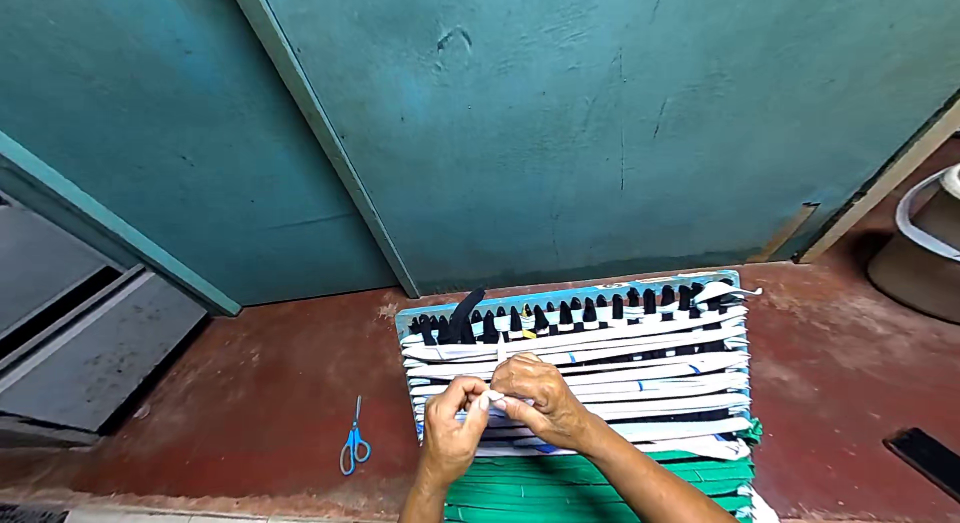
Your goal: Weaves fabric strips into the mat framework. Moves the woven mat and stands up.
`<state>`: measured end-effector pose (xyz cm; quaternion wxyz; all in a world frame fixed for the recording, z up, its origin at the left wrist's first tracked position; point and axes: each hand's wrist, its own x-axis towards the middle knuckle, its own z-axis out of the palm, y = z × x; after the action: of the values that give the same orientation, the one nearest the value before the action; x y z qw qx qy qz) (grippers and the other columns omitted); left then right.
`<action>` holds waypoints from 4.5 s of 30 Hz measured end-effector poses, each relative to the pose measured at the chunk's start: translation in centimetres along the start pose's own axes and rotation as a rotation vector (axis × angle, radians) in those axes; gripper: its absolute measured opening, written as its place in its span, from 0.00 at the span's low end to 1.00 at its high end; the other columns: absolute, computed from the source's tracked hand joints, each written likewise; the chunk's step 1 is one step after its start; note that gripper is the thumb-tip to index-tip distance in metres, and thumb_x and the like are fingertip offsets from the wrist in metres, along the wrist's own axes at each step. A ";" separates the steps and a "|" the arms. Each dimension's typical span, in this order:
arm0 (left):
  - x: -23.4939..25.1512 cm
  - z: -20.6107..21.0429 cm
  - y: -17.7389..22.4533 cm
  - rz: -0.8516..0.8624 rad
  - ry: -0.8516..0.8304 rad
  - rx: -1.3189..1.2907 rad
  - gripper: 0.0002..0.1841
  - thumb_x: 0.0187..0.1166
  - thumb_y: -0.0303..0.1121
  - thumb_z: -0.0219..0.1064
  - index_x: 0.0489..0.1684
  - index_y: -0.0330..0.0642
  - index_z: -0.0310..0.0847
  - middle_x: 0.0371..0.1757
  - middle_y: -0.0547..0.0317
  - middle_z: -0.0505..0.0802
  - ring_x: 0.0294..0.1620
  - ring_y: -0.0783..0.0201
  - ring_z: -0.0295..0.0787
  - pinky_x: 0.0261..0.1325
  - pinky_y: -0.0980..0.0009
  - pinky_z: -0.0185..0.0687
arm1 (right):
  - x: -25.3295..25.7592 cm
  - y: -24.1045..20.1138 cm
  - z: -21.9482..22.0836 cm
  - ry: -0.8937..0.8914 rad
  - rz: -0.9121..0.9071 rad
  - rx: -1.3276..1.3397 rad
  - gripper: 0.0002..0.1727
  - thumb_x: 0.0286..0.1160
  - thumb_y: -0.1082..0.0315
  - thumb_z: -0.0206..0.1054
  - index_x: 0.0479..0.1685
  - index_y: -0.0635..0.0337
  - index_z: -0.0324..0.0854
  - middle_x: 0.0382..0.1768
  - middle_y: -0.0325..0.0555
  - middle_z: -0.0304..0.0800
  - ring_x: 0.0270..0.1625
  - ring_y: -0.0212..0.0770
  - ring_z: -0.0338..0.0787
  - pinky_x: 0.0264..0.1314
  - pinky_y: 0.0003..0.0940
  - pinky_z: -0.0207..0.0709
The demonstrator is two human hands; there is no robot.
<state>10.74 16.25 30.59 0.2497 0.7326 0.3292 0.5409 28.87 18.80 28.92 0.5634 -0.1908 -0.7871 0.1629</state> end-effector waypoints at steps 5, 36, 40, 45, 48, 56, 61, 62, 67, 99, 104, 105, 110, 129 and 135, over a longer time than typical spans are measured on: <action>3.5 0.5 -2.7 -0.438 -0.285 0.472 0.23 0.85 0.25 0.49 0.76 0.31 0.77 0.37 0.41 0.94 0.33 0.49 0.91 0.46 0.51 0.86 | 1.4 2.3 0.1 -0.162 0.298 -0.200 0.13 0.80 0.73 0.59 0.44 0.70 0.90 0.56 0.57 0.95 0.56 0.52 0.96 0.56 0.50 0.87; 2.3 0.8 -5.2 -0.346 -0.118 0.381 0.22 0.78 0.17 0.50 0.68 0.24 0.82 0.24 0.51 0.91 0.23 0.60 0.85 0.37 0.62 0.83 | 5.7 4.3 2.0 -0.476 0.920 -0.388 0.16 0.86 0.69 0.54 0.48 0.68 0.87 0.48 0.62 0.92 0.59 0.60 0.89 0.64 0.59 0.74; 1.9 1.6 -6.8 -0.098 0.119 0.592 0.19 0.71 0.15 0.55 0.53 0.27 0.91 0.24 0.43 0.92 0.22 0.50 0.90 0.33 0.52 0.87 | 4.2 5.9 1.5 -0.271 0.973 0.176 0.12 0.88 0.72 0.56 0.42 0.68 0.84 0.27 0.42 0.81 0.24 0.30 0.78 0.34 0.29 0.77; 3.2 1.6 -6.7 -0.290 0.111 0.401 0.13 0.80 0.23 0.62 0.55 0.28 0.89 0.26 0.49 0.92 0.20 0.63 0.86 0.32 0.64 0.85 | 3.7 6.0 1.2 -0.243 0.975 0.354 0.12 0.88 0.74 0.53 0.45 0.69 0.83 0.26 0.38 0.80 0.22 0.25 0.75 0.30 0.22 0.74; 4.0 1.4 -6.0 -0.388 0.057 0.439 0.11 0.80 0.25 0.65 0.51 0.29 0.90 0.26 0.51 0.92 0.22 0.62 0.86 0.35 0.62 0.85 | 3.7 6.0 1.3 -0.249 0.960 0.318 0.13 0.88 0.74 0.53 0.45 0.69 0.84 0.26 0.39 0.79 0.22 0.26 0.75 0.30 0.23 0.74; 3.4 1.7 -5.2 -0.324 0.162 0.601 0.07 0.70 0.22 0.63 0.35 0.25 0.85 0.19 0.48 0.84 0.22 0.53 0.82 0.31 0.54 0.77 | 2.1 4.3 2.3 -0.144 0.629 -0.135 0.15 0.81 0.74 0.61 0.57 0.73 0.87 0.53 0.61 0.93 0.55 0.53 0.93 0.66 0.48 0.81; 3.0 -1.5 -3.9 -0.410 0.518 0.041 0.06 0.75 0.19 0.53 0.40 0.29 0.76 0.30 0.61 0.90 0.22 0.76 0.86 0.26 0.79 0.85 | -1.0 6.1 3.0 0.366 0.087 -0.440 0.10 0.68 0.74 0.65 0.36 0.65 0.93 0.46 0.53 0.97 0.55 0.49 0.95 0.65 0.38 0.84; 3.1 -1.9 -3.6 -0.469 0.571 -0.115 0.07 0.78 0.18 0.50 0.40 0.33 0.73 0.29 0.63 0.91 0.22 0.76 0.88 0.24 0.80 0.85 | -1.3 6.4 2.8 0.386 0.073 -0.455 0.10 0.69 0.74 0.64 0.35 0.64 0.93 0.44 0.53 0.97 0.54 0.48 0.94 0.65 0.37 0.84; 3.6 -1.7 -3.3 -0.562 0.694 -0.407 0.10 0.85 0.20 0.44 0.39 0.39 0.71 0.25 0.65 0.88 0.22 0.73 0.87 0.25 0.79 0.85 | -1.8 6.6 2.6 0.264 0.085 -0.570 0.11 0.69 0.73 0.63 0.33 0.60 0.93 0.42 0.48 0.97 0.51 0.48 0.95 0.57 0.40 0.86; -1.4 -8.0 -2.9 -0.378 0.742 -0.448 0.15 0.81 0.20 0.41 0.39 0.43 0.75 0.27 0.65 0.93 0.23 0.75 0.89 0.27 0.81 0.85 | 2.0 3.7 8.8 0.134 0.082 -0.544 0.08 0.66 0.71 0.67 0.34 0.60 0.93 0.37 0.48 0.96 0.42 0.50 0.94 0.40 0.46 0.85; -1.5 -7.6 -3.1 -0.399 0.750 -0.473 0.14 0.80 0.20 0.42 0.38 0.43 0.76 0.25 0.65 0.92 0.21 0.75 0.87 0.26 0.81 0.84 | 1.8 6.2 8.8 0.153 0.057 -0.692 0.07 0.67 0.71 0.68 0.33 0.61 0.93 0.32 0.50 0.93 0.34 0.49 0.93 0.33 0.41 0.84; -1.5 -7.5 -3.1 -0.397 0.744 -0.475 0.14 0.80 0.20 0.42 0.38 0.43 0.76 0.25 0.65 0.92 0.21 0.75 0.87 0.26 0.81 0.84 | 1.9 6.6 8.8 0.160 0.027 -0.714 0.06 0.67 0.72 0.69 0.30 0.60 0.92 0.30 0.49 0.92 0.32 0.48 0.92 0.30 0.41 0.82; -1.2 -7.8 -3.4 -0.412 0.748 -0.444 0.14 0.81 0.19 0.42 0.38 0.41 0.75 0.25 0.65 0.92 0.20 0.75 0.86 0.25 0.82 0.83 | 2.0 6.3 8.4 0.134 -0.060 -0.676 0.08 0.67 0.71 0.66 0.26 0.58 0.90 0.28 0.46 0.92 0.30 0.47 0.90 0.29 0.41 0.79; -3.5 -6.9 -3.1 0.000 0.333 0.062 0.04 0.70 0.29 0.69 0.35 0.40 0.86 0.35 0.71 0.94 0.36 0.85 0.89 0.42 0.86 0.86 | 3.1 0.3 9.2 -0.184 -0.006 0.007 0.12 0.81 0.68 0.62 0.47 0.67 0.89 0.33 0.51 0.93 0.33 0.43 0.93 0.35 0.36 0.85; -1.7 -7.5 -5.2 -0.111 0.292 0.327 0.14 0.73 0.37 0.67 0.41 0.33 0.89 0.54 0.50 0.92 0.61 0.63 0.88 0.63 0.68 0.83 | 1.7 1.8 7.3 -0.074 0.027 -0.281 0.11 0.78 0.69 0.62 0.35 0.63 0.90 0.36 0.48 0.95 0.40 0.44 0.96 0.43 0.40 0.88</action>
<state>2.09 18.48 27.90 0.1069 0.6581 0.4849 0.5660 21.61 20.91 27.18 0.4997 -0.2723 -0.8196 0.0657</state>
